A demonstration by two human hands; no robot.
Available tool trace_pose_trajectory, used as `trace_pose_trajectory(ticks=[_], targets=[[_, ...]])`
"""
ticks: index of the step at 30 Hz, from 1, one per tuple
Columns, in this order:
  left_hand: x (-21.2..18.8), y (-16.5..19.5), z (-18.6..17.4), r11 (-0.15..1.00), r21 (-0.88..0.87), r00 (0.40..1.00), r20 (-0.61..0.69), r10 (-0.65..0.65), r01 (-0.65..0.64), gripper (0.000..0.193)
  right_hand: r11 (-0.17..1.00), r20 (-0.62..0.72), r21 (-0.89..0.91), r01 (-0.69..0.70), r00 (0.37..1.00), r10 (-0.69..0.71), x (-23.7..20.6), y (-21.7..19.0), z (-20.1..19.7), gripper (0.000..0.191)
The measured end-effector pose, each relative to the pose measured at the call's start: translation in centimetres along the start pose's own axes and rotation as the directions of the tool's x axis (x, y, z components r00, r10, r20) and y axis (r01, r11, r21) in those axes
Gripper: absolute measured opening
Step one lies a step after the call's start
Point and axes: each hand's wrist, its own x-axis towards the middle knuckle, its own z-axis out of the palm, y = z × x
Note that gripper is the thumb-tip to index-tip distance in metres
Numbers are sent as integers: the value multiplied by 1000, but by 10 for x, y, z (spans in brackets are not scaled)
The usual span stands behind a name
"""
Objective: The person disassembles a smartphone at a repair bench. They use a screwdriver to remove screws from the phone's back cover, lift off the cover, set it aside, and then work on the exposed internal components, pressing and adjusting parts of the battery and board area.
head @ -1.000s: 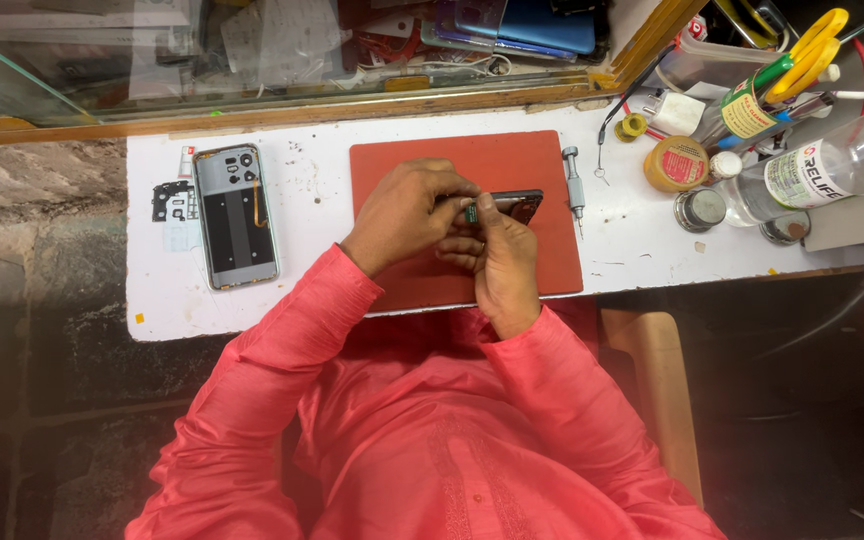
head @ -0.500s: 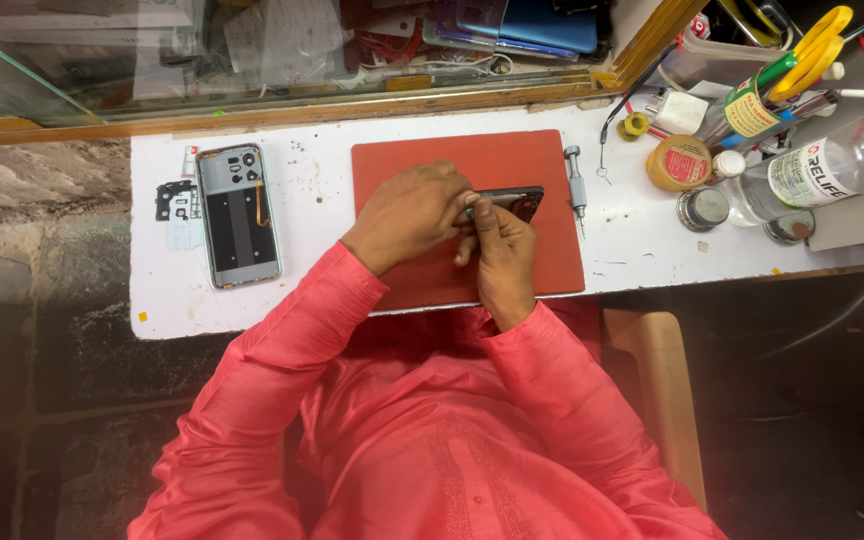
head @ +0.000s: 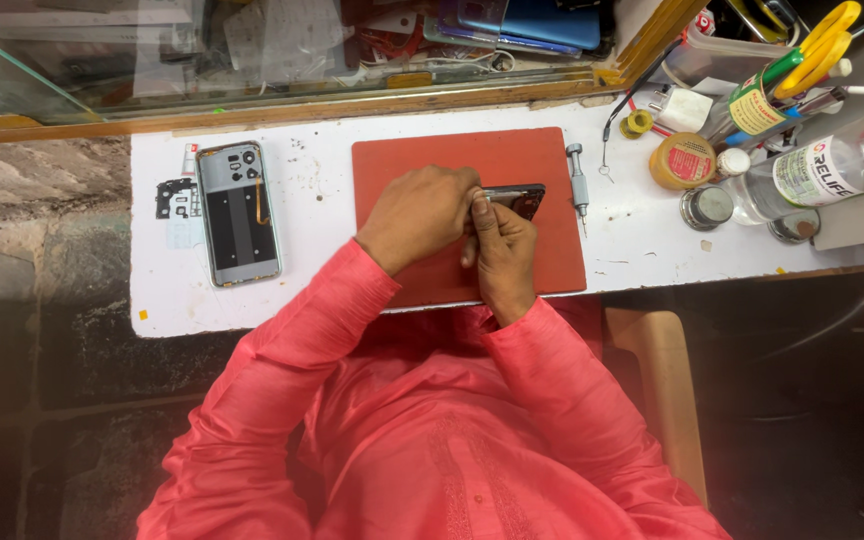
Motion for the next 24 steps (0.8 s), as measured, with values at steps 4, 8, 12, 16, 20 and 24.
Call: trace_pose_trajectory(ticks=[4,8,12,16,20,24], targets=[[-3,5,11,999,27,997,-68,-42,44,21,999,-25,-4,35,999,-35,-2,4,4,43],[-8,6,16,999,10,993,-115,-33,35,20,996,-12,30,83,996,-83,-3,5,6,43],[-8,3,19,1000,12,992,-128,-7,8,18,995,-23,41,93,996,-92,-5,6,7,42],[-9,2,23,1000,2,984,-179,19,-19,16,992,-33,11,129,991,-129,-6,7,8,44],[-10,3,27,999,40,980,-199,26,-18,17,988,-75,-45,149,986,-152,-8,8,11,45],[-11,5,30,998,65,969,-242,42,-27,17,977,-125,-97,191,971,-202,-10,11,15,47]])
